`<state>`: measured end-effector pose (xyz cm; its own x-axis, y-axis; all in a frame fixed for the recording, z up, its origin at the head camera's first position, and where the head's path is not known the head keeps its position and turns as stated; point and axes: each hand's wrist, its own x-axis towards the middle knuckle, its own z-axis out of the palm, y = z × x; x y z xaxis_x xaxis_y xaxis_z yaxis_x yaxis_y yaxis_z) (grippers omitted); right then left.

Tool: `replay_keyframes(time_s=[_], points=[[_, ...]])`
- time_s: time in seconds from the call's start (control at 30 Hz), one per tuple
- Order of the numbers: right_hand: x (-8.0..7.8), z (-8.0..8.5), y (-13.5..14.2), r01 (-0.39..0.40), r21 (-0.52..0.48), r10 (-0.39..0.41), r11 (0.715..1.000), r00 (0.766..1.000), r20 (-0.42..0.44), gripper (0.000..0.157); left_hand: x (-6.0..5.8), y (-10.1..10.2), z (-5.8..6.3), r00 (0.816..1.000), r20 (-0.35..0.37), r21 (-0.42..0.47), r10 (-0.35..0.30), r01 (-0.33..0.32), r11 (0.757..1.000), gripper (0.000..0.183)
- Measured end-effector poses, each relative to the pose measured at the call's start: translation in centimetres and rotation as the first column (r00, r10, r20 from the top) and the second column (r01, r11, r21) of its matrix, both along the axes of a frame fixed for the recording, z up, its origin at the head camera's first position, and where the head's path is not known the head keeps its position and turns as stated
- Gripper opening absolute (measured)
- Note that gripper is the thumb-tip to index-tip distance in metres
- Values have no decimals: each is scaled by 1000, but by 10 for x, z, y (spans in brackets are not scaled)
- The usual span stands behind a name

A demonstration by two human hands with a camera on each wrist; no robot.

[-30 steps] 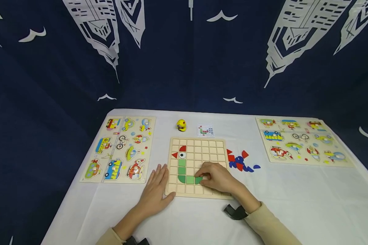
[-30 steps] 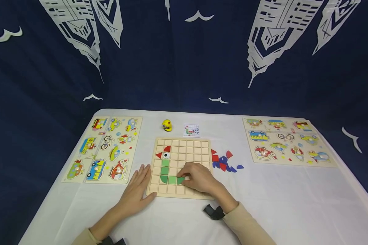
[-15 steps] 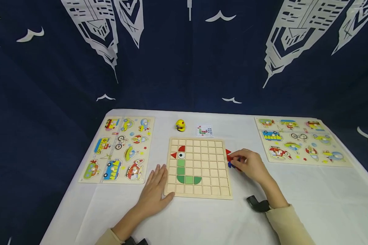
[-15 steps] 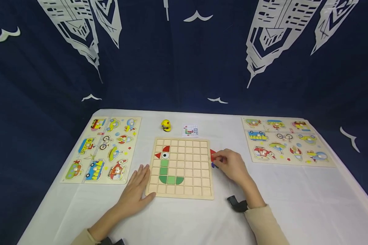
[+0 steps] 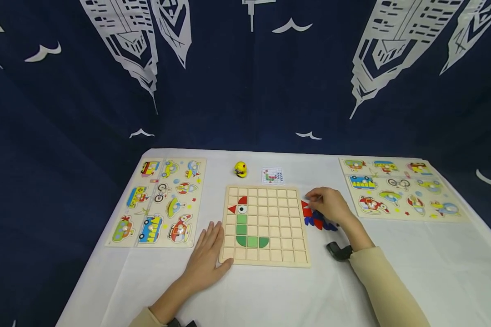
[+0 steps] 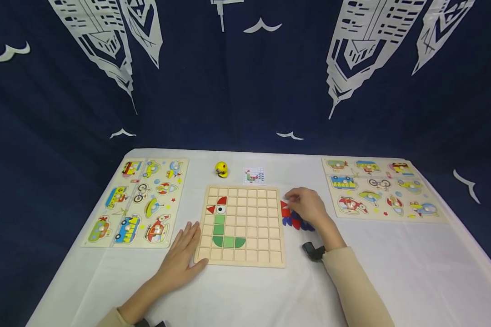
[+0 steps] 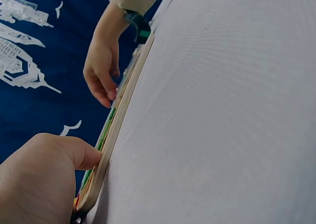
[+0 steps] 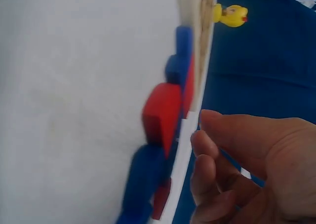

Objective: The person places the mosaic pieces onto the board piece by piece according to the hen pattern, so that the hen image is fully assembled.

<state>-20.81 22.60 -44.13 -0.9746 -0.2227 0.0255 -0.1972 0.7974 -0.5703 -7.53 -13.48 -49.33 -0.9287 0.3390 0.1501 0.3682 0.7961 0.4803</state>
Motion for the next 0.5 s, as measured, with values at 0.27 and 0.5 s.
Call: replay_keyframes(time_s=[0.27,0.5], points=[[-5,-6,-4,-49,13,49,999,998,48,20,0,0,0,1000,0,1,3,-3,1000,84],[-3,-8,-5,-69,13,68,998,997,48,23,-1,0,0,1000,0,-5,2,-2,1000,84]])
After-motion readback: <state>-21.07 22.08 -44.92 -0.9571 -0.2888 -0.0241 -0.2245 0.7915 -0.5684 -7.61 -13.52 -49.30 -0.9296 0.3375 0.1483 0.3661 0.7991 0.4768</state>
